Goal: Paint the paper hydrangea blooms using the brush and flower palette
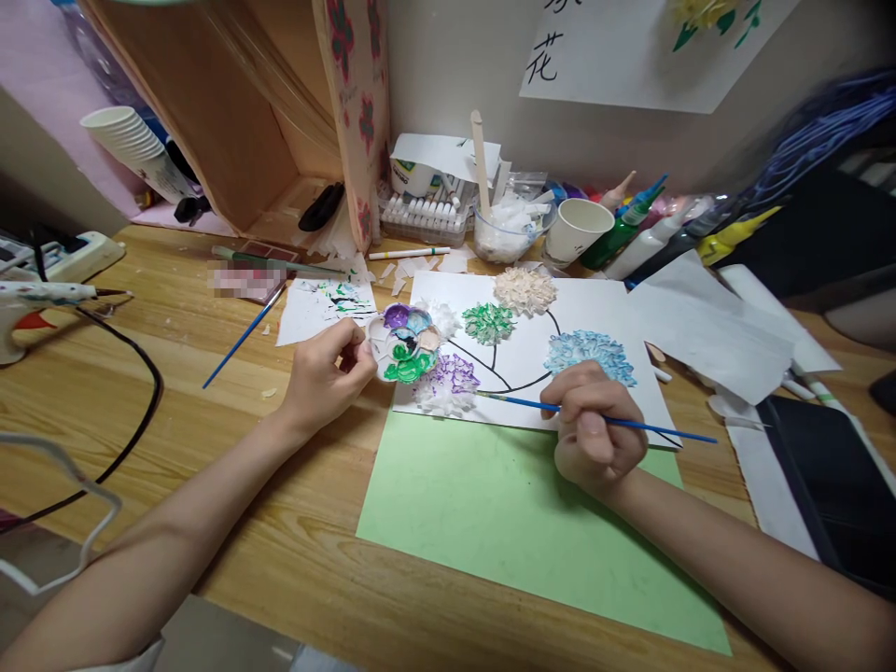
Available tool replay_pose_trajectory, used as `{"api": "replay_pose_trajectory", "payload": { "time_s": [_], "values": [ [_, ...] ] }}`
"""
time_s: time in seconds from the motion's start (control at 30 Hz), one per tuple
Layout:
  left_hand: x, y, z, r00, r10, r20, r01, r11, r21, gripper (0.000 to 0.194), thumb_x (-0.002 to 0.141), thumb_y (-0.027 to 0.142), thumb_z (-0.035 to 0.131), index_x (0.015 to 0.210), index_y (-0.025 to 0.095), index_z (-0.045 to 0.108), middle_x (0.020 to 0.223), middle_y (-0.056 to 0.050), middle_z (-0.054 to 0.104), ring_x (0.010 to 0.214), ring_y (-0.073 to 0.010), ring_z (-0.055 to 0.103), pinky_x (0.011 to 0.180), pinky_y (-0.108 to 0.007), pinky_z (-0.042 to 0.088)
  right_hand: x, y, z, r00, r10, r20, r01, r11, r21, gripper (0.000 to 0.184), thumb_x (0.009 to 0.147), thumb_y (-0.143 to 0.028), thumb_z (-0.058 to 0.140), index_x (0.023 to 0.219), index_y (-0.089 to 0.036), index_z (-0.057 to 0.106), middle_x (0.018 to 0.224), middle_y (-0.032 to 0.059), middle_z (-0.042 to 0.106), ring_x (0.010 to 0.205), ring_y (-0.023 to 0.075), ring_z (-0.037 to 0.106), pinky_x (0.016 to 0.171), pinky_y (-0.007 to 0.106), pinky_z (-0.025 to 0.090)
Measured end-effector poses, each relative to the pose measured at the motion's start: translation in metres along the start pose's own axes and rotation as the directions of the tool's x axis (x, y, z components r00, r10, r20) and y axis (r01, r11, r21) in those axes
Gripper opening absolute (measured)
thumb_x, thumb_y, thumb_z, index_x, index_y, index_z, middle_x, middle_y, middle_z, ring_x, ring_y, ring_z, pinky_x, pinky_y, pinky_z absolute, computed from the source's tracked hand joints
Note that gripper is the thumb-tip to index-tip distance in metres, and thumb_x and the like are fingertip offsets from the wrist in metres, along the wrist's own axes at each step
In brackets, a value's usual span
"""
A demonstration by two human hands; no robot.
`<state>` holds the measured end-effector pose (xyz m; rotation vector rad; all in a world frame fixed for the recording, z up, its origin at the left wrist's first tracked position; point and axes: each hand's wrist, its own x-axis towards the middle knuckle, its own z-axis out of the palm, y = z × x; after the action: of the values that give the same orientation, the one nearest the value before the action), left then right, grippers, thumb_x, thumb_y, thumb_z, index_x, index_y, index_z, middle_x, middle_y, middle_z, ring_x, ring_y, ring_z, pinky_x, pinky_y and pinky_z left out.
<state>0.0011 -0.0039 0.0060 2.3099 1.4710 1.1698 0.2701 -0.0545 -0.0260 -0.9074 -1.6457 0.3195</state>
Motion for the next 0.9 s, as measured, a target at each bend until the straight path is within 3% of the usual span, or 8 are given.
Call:
{"api": "replay_pose_trajectory", "payload": {
  "time_s": [0.1,0.27,0.57,0.9],
  "values": [
    [0.0002,0.0003,-0.0002,1.0,-0.002,-0.001,0.002,1.0,-0.008,0.018,0.074,0.013,0.049,0.061,0.021,0.04,0.054,0.006,0.041,0.048,-0.0079,0.038,0.048,-0.021,0.033,0.0,0.0005,0.001,0.99,-0.034,-0.14,0.036,0.999,0.013,0.023,0.089,-0.029,0.037,0.067,-0.024,0.044,0.053,0.0018,0.048,0.049,0.0182,0.045,0.054,0.039,0.036],
    [-0.0003,0.0008,0.0005,1.0,0.029,-0.006,-0.029,0.999,-0.035,0.018,0.074,0.01,0.049,0.062,0.02,0.041,0.055,0.006,0.042,0.048,-0.0077,0.038,0.048,-0.021,0.032,0.0016,0.0017,0.0014,0.99,-0.108,-0.091,0.113,0.992,0.05,0.022,0.087,-0.026,0.04,0.067,-0.023,0.047,0.053,0.0006,0.05,0.048,0.0171,0.045,0.054,0.038,0.036],
    [-0.0037,0.0016,0.0011,0.998,0.055,0.012,-0.054,0.997,-0.048,0.019,0.076,0.008,0.049,0.063,0.02,0.041,0.055,0.007,0.042,0.048,-0.0069,0.038,0.048,-0.019,0.032,0.0021,0.0016,0.0045,0.981,-0.086,-0.173,0.095,0.994,0.047,0.021,0.087,-0.023,0.039,0.067,-0.023,0.047,0.053,0.0,0.05,0.049,0.0166,0.045,0.053,0.035,0.035],
    [-0.0029,0.0004,0.0018,0.999,0.027,0.017,-0.026,0.998,-0.052,0.018,0.074,0.008,0.049,0.063,0.02,0.041,0.055,0.006,0.043,0.048,-0.0071,0.039,0.048,-0.02,0.033,-0.0019,0.0028,0.0055,0.989,-0.112,-0.097,0.122,0.987,0.108,0.019,0.086,-0.022,0.04,0.069,-0.023,0.05,0.055,0.0002,0.054,0.05,0.0176,0.048,0.055,0.035,0.036]
  ]
}}
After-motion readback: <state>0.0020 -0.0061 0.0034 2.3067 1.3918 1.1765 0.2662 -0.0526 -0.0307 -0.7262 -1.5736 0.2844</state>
